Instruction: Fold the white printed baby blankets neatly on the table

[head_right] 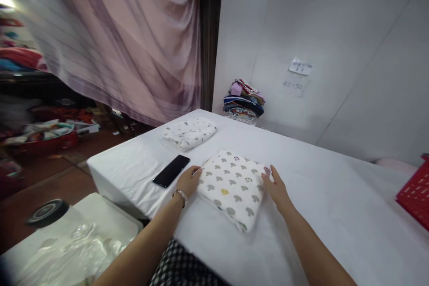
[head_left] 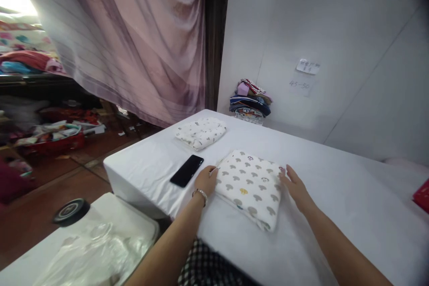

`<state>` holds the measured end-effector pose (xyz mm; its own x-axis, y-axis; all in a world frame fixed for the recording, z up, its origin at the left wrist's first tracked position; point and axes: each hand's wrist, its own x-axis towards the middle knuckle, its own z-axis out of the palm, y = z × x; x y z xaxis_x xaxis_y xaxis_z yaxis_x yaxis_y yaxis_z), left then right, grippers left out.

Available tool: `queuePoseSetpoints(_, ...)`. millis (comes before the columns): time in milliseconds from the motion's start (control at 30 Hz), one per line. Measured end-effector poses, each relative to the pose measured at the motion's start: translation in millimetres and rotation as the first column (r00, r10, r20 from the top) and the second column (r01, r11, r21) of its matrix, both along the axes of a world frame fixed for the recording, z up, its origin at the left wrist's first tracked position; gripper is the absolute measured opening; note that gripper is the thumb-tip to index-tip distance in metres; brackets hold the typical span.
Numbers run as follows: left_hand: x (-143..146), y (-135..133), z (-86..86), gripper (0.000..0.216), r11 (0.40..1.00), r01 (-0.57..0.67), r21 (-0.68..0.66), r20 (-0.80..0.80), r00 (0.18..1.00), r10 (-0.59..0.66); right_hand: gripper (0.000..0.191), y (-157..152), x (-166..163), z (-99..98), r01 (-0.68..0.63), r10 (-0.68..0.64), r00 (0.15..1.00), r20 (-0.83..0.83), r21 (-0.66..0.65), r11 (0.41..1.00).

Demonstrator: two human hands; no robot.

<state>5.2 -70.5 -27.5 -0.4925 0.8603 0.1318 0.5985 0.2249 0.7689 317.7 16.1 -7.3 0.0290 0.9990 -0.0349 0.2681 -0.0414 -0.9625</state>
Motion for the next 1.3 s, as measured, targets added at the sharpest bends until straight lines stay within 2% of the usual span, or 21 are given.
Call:
queuePoseSetpoints(33, 0, 0, -0.1, 0.025, 1.0, 0.0, -0.002, -0.001, 1.0, 0.0, 0.072, -8, 5, -1.5, 0.035, -0.049, 0.988, -0.147, -0.096, 0.995)
queuePoseSetpoints(100, 0, 0, 0.2, 0.027, 1.0, -0.003, -0.009, -0.005, 1.0, 0.003, 0.068, -25, 9, -3.3, -0.002, -0.097, 0.919, -0.383, -0.25, 0.968)
queuePoseSetpoints(167, 2, 0, 0.9, 0.029, 1.0, -0.013, -0.017, -0.011, 1.0, 0.013, 0.053, -38, 8, -3.7, -0.103, -0.078, 0.857, -0.509, -0.318, 0.942)
queuePoseSetpoints(233, 3, 0, 1.6, 0.032, 0.999, -0.024, -0.023, -0.021, 1.0, 0.024, 0.035, -47, 5, -2.6, -0.181, -0.033, 0.826, -0.562, -0.321, 0.93)
queuePoseSetpoints(300, 4, 0, 2.1, 0.034, 0.999, -0.025, -0.025, -0.031, 0.999, 0.024, 0.025, -51, 2, 0.1, -0.222, -0.019, 0.809, -0.587, -0.335, 0.916)
queuePoseSetpoints(367, 5, 0, 2.3, 0.034, 0.999, -0.018, -0.026, -0.035, 0.999, 0.018, 0.025, -51, -2, 4.1, -0.236, -0.038, 0.808, -0.588, -0.381, 0.894)
queuePoseSetpoints(533, 4, -2, 3.6, 0.032, 1.0, -0.019, -0.013, -0.028, 0.999, 0.018, 0.044, -50, -13, 15.4, -0.313, 0.024, 0.848, -0.53, -0.463, 0.829)
queuePoseSetpoints(633, 4, -2, 3.3, 0.03, 1.0, -0.027, 0.01, -0.015, 1.0, 0.028, 0.049, -48, -22, 18.7, -0.345, 0.046, 0.818, -0.573, -0.425, 0.837)
queuePoseSetpoints(733, 4, -3, 1.7, 0.029, 0.999, -0.046, 0.028, 0.009, 0.999, 0.046, 0.048, -48, -31, 17.3, -0.337, -0.013, 0.733, -0.68, -0.379, 0.862)
queuePoseSetpoints(833, 3, -2, -0.2, 0.028, 0.997, -0.063, 0.04, 0.028, 0.998, 0.062, 0.046, -48, -39, 11.5, -0.364, -0.051, 0.672, -0.738, -0.39, 0.846)
queuePoseSetpoints(933, 3, -1, -1.5, 0.028, 0.997, -0.065, 0.045, 0.038, 0.997, 0.063, 0.045, -46, -43, 6.4, -0.382, -0.045, 0.674, -0.738, -0.4, 0.833)
queuePoseSetpoints(1133, 3, 0, -3.6, 0.027, 0.996, -0.071, 0.046, 0.054, 0.996, 0.069, 0.04, -37, -41, 10.8, -0.284, -0.14, 0.703, -0.698, -0.455, 0.844)
queuePoseSetpoints(1300, 5, -2, -4.2, 0.027, 0.997, -0.053, 0.056, 0.077, 0.996, 0.048, 0.042, -31, -35, 15.7, -0.318, -0.152, 0.697, -0.701, -0.492, 0.81)
